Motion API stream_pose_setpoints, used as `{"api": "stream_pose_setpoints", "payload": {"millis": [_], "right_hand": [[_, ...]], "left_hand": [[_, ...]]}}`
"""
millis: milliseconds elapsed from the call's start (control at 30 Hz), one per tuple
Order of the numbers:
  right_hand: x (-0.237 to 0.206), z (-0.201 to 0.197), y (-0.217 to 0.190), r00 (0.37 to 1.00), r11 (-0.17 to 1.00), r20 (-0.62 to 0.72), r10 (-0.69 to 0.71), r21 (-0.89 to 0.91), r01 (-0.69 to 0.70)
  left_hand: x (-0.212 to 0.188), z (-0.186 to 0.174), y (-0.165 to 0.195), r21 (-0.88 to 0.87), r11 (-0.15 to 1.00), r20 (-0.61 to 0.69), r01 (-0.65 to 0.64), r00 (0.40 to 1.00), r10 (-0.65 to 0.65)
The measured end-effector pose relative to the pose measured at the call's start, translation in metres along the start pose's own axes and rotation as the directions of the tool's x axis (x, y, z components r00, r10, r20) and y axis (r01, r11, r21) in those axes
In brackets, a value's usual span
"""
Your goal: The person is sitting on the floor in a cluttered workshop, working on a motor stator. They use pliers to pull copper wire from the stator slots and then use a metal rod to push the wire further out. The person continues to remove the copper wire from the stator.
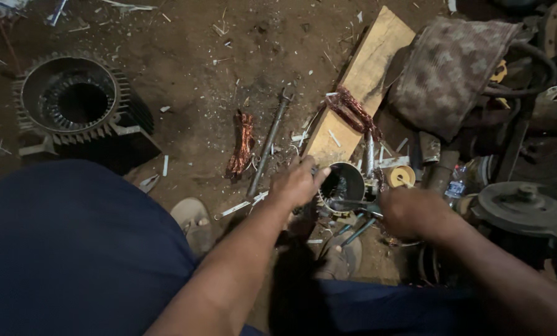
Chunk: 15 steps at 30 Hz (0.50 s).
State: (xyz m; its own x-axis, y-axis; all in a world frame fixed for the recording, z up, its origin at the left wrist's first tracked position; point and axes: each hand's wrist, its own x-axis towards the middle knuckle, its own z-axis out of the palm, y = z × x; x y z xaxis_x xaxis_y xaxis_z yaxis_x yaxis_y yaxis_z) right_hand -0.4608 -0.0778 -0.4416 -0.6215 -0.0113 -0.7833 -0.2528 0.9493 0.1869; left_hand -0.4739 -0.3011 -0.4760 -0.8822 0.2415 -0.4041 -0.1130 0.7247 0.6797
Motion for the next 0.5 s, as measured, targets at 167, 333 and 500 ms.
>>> {"api": "stream_pose_setpoints", "payload": {"millis": [167,333,500], "right_hand": [[-0.023,-0.016,0.055,0.975,0.908,-0.178,0.130,0.417,-0.045],[-0.034,-0.033,0.097,0.951,0.954,-0.075,0.299,0.050,-0.295],[-0.028,-0.041,0.089,0.970,0.968,-0.046,0.240,0.083,-0.236]], "left_hand": [[-0.002,-0.004,0.000,0.018,0.999,0.031,0.035,0.999,-0.036],[-0.003,0.002,-0.002,0.000,0.998,-0.074,-0.069,0.995,0.069],[-0.011,-0.006,-0.012,-0.020,1.000,-0.017,-0.025,1.000,0.024]]}}
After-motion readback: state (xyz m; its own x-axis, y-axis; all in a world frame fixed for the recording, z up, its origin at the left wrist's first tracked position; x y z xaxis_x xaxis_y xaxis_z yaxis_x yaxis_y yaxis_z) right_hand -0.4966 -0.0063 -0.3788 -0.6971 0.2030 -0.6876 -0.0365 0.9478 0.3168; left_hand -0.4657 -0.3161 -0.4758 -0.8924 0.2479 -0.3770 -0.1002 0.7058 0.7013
